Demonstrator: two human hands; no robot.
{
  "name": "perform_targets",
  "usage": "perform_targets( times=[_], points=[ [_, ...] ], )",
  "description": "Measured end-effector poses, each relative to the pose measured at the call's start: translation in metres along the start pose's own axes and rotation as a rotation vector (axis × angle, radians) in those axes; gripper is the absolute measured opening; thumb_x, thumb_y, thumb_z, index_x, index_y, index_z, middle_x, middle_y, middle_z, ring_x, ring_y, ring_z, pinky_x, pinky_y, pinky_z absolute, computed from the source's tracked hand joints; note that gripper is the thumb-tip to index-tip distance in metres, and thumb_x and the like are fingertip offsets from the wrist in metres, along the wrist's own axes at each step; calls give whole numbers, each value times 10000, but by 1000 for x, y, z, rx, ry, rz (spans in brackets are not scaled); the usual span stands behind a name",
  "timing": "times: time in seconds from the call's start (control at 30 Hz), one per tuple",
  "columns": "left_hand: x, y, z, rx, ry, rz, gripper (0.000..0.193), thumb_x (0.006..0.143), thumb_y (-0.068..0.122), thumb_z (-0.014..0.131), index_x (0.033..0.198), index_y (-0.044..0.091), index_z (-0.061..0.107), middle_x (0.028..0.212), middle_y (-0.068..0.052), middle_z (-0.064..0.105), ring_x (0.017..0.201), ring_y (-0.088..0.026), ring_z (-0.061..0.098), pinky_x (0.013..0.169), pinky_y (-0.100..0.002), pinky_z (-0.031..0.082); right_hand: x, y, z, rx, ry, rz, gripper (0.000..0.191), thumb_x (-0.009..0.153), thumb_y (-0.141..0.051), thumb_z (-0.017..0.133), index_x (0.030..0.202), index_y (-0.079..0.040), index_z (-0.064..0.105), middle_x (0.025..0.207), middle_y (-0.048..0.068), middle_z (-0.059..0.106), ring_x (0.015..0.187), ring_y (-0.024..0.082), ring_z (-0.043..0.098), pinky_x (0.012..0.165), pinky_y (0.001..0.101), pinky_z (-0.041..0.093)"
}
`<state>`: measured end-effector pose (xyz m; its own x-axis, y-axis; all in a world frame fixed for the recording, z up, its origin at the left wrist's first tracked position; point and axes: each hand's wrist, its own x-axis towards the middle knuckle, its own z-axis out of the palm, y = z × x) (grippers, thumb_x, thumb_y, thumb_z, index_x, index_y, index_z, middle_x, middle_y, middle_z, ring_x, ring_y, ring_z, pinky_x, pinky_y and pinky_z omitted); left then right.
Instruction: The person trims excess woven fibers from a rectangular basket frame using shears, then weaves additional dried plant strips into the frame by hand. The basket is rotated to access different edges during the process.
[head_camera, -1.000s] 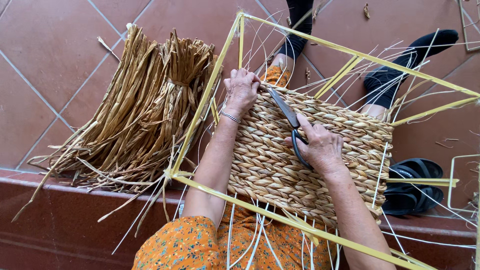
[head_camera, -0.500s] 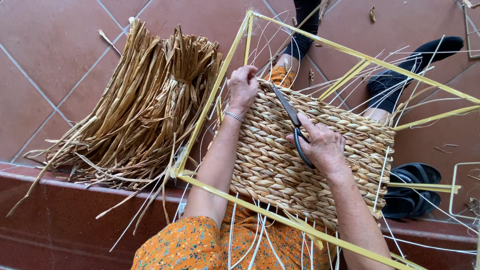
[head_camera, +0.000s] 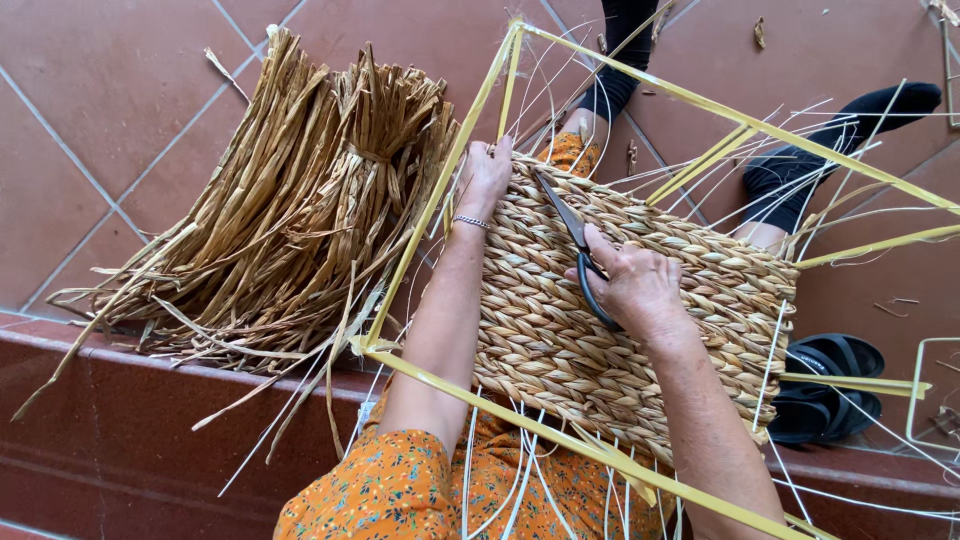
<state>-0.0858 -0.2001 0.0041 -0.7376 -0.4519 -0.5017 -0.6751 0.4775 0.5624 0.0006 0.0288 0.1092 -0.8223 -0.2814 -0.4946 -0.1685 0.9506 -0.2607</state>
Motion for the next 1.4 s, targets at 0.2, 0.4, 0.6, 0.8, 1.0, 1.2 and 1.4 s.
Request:
perform_targets(
  times=[0.2, 0.4, 0.6, 0.8, 1.0, 1.2, 1.4],
  points=[
    [-3, 4, -8, 58, 2, 31, 661, 829, 526, 642, 1147, -54, 631, 1159, -311, 660, 1090, -425, 657, 963, -515, 503, 12, -3, -24, -102, -91, -15, 677, 876, -667, 658, 1462, -346, 549, 884, 212, 721, 885, 399, 709, 802, 530, 522],
    [-4, 1, -8, 6, -51, 7, 599, 833, 483, 624, 1112, -47, 610, 1087, -281, 676, 1003, -382, 684, 880, -516, 535, 28, -16, -41, -76, -161, -26, 517, 860, -597, 710, 1237, -245, 684, 910, 134, 739, 885, 345, 731, 809, 519, 528],
    [-4, -4, -5, 3, 26, 108, 563, 833, 477, 661, 1057, -39, 623, 1004, -276, 675, 905, -368, 677, 811, -509, 541, 27, -53, -6, -283, -48, -9, 148, 1020, -86, 549, 1160, -46, 575, 841, 153, 742, 769, 276, 752, 641, 441, 594],
    [-8, -8, -7, 15, 18, 129, 537, 839, 488, 645, 1027, -14, 632, 970, -257, 688, 885, -359, 696, 795, -489, 551, 17, -46, 10, -258, 9, -10, 412, 1010, -103, 549, 1417, -56, 509, 814, 190, 718, 725, 311, 748, 577, 455, 604],
    [-2, -6, -6, -9, 34, 168, 361, 1023, 319, 437, 1047, 60, 688, 1000, -233, 707, 898, -365, 694, 830, -491, 523, -13, -9, -4, 130, 110, -62, 617, 822, -623, 734, 1346, -311, 645, 842, 150, 763, 776, 377, 727, 694, 520, 550],
    [0, -7, -4, 209, 312, 443, 245, 1047, 211, 487, 1155, 78, 662, 1288, -149, 635, 1173, -329, 604, 960, -468, 513, -53, 19, -2, 276, 181, 124, 751, 742, -603, 794, 1398, -268, 643, 749, 151, 735, 738, 327, 737, 725, 441, 569],
    [-13, 16, 7, -12, 377, 491, 415, 950, 221, 589, 1300, -1, 566, 1371, -201, 552, 1323, -330, 510, 1135, -476, 433, -91, 42, 2, 322, 257, 52, 805, 746, -539, 833, 1422, -150, 635, 832, 133, 738, 755, 307, 727, 727, 425, 557]
  ],
)
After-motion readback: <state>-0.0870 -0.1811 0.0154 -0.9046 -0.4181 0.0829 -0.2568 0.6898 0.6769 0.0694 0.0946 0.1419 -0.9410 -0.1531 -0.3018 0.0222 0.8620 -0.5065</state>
